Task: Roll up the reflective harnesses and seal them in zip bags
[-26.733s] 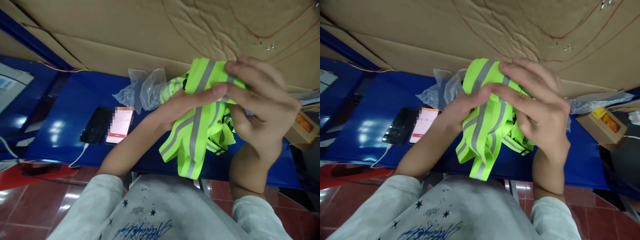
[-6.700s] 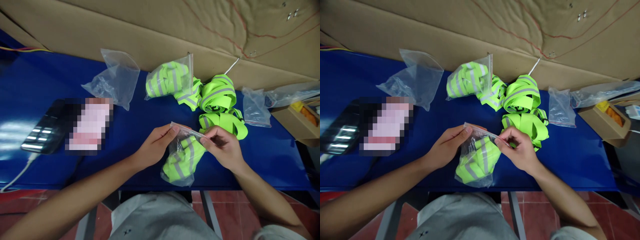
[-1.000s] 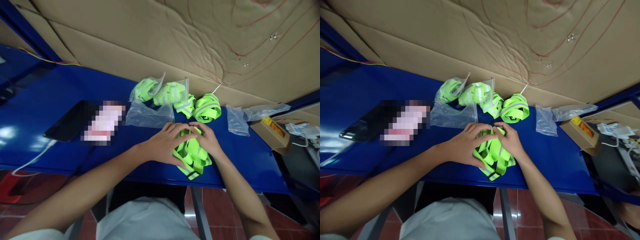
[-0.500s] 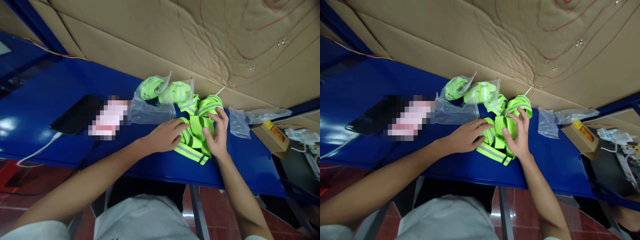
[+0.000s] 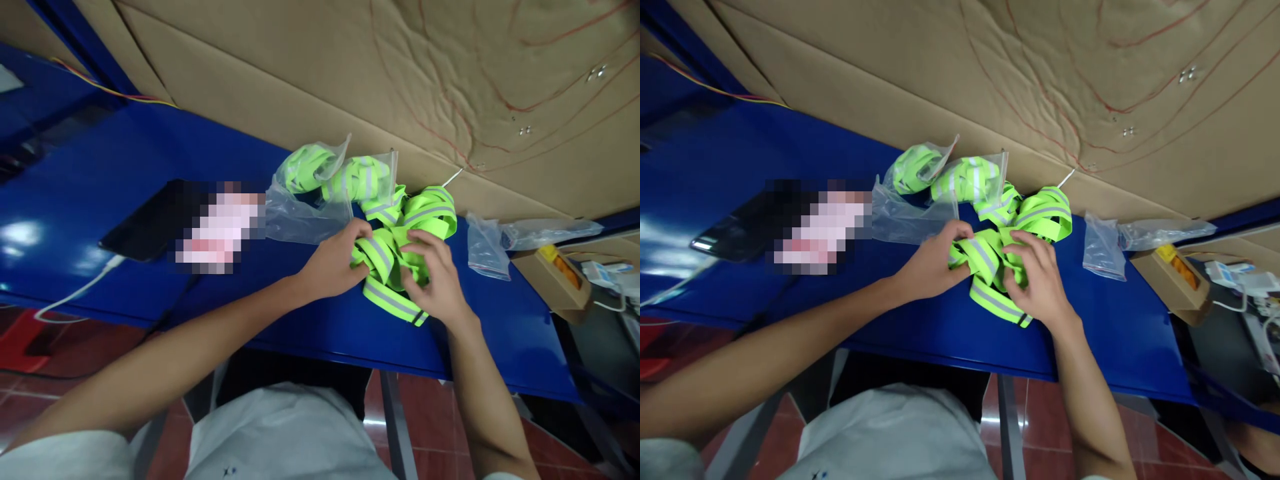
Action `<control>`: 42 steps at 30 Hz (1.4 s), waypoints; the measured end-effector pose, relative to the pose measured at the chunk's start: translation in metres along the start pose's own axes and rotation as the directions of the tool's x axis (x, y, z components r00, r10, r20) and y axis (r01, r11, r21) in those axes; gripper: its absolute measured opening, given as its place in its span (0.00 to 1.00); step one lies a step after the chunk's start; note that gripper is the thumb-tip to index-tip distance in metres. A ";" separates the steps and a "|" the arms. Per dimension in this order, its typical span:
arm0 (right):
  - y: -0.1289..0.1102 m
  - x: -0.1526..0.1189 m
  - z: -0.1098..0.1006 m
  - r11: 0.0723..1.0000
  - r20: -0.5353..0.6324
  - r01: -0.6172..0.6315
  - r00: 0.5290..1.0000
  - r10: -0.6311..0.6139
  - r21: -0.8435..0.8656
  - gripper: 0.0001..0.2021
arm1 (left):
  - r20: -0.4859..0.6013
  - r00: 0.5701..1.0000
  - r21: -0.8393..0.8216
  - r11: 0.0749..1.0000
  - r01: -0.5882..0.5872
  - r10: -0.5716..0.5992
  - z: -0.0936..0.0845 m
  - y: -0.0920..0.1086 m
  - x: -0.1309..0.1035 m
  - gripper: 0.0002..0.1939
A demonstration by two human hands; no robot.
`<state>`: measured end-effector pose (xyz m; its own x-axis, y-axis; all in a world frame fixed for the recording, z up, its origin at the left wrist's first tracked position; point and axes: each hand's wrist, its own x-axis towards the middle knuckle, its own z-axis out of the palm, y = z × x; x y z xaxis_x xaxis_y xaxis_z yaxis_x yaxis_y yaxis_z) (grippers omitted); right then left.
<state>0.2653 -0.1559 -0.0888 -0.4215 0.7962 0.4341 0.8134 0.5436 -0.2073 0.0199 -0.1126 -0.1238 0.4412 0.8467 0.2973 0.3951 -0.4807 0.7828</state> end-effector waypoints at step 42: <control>-0.020 -0.014 0.015 0.910 -0.237 -0.037 0.969 -0.068 -0.412 0.05 | 0.055 0.993 0.014 0.994 -0.105 0.104 0.001 0.015 -0.006 0.11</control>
<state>0.2491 -0.1738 -0.1038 -0.3689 0.6716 0.6426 0.9212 0.3561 0.1568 0.0239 -0.1258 -0.1142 0.5238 0.7780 0.3468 0.3574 -0.5703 0.7396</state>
